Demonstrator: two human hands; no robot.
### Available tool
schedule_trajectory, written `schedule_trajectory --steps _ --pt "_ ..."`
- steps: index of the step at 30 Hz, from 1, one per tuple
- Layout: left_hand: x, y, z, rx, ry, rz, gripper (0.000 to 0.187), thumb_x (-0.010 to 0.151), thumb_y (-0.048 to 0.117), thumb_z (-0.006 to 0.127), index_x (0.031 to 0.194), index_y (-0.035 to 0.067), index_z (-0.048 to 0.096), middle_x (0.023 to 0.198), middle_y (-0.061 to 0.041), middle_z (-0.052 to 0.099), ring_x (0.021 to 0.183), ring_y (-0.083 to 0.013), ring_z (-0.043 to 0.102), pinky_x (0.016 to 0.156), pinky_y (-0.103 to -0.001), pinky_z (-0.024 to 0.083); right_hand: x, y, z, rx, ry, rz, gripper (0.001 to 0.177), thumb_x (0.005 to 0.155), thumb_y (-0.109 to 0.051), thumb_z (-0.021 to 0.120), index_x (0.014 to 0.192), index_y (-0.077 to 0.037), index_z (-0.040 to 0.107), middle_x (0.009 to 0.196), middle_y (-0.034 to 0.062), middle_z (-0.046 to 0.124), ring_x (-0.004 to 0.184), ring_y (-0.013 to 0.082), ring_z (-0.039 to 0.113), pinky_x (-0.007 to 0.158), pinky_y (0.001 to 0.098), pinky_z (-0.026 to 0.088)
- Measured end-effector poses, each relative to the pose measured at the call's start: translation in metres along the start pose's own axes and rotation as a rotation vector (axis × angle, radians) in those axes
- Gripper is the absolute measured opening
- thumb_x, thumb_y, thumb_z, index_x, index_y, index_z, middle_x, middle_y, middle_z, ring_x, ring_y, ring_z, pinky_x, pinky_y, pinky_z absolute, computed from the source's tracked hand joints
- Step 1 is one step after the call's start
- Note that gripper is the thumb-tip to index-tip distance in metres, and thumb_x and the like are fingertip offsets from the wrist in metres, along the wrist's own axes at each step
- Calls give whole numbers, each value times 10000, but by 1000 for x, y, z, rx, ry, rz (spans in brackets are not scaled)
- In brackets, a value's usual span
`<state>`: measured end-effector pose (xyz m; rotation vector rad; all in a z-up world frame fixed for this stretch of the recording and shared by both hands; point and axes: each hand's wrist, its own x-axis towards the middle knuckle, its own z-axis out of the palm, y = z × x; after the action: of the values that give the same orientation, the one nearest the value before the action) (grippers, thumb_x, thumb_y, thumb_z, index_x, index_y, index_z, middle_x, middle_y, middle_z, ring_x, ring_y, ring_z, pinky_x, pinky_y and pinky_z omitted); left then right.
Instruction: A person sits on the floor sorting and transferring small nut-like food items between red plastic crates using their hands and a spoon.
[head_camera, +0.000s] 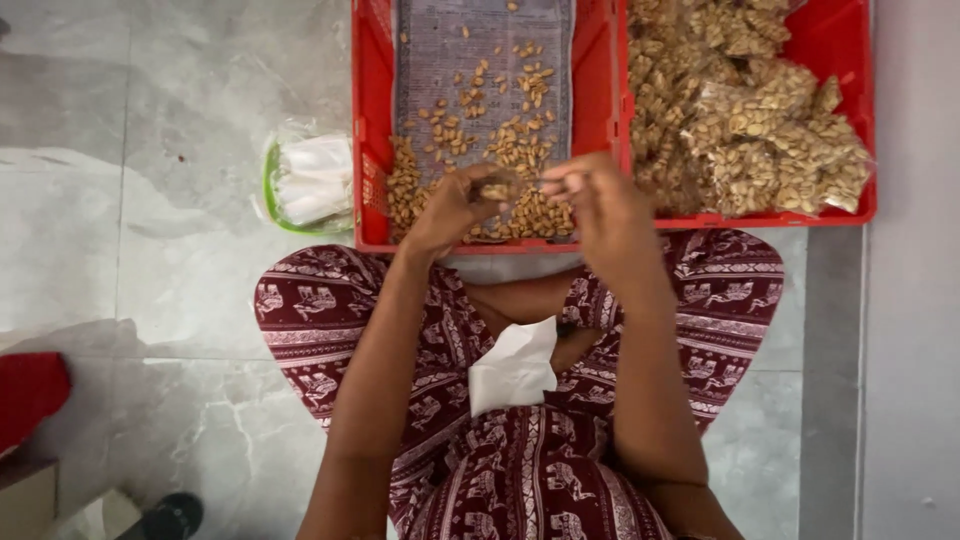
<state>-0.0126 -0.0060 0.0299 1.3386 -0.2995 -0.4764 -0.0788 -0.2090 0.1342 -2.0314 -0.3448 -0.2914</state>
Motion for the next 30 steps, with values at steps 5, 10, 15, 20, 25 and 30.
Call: schedule_trajectory --steps 5,10,15,20,25,30 --pt "5 -13 0 -20 84 10 439 815 -103 796 1233 -3 707 1075 -95 695 974 -148 625 826 -282 562 2 -31 5 -15 66 -15 242 1120 -140 446 1143 -2 644 1011 218 738 960 352 748 835 464 616" --pt "3 -3 7 41 81 83 404 832 -74 818 1206 16 692 930 -31 619 879 -104 610 720 -232 496 -4 -1 11 -127 97 -197 185 1086 -58 496 1158 -31 665 1096 152 709 1042 367 705 904 463 581" --pt "3 3 7 15 129 -9 352 836 -107 806 1157 -1 708 958 -98 674 853 -174 620 760 -319 565 0 -7 8 -62 129 -202 172 1089 -101 499 1122 -62 663 1084 111 702 1018 330 704 920 438 573" --pt "2 35 26 51 137 -9 318 873 -85 783 1171 2 714 958 -128 691 849 -192 649 733 -327 551 1 -9 -11 75 335 -191 258 1122 -150 405 1119 -29 633 1088 130 687 1006 271 681 885 370 574" --pt "6 19 21 83 160 -14 326 946 20 762 1253 10 653 1052 -168 674 941 -223 660 819 -401 562 -3 20 -20 154 496 -147 271 1125 -165 396 1081 -2 608 1047 118 694 964 234 711 758 288 609" --pt "9 4 10 97 168 -10 393 1059 150 637 1427 46 548 1235 -298 644 1189 -427 664 976 -580 543 -8 97 1 36 287 -119 218 1094 -162 501 1096 -68 697 980 82 728 930 284 718 781 399 595"
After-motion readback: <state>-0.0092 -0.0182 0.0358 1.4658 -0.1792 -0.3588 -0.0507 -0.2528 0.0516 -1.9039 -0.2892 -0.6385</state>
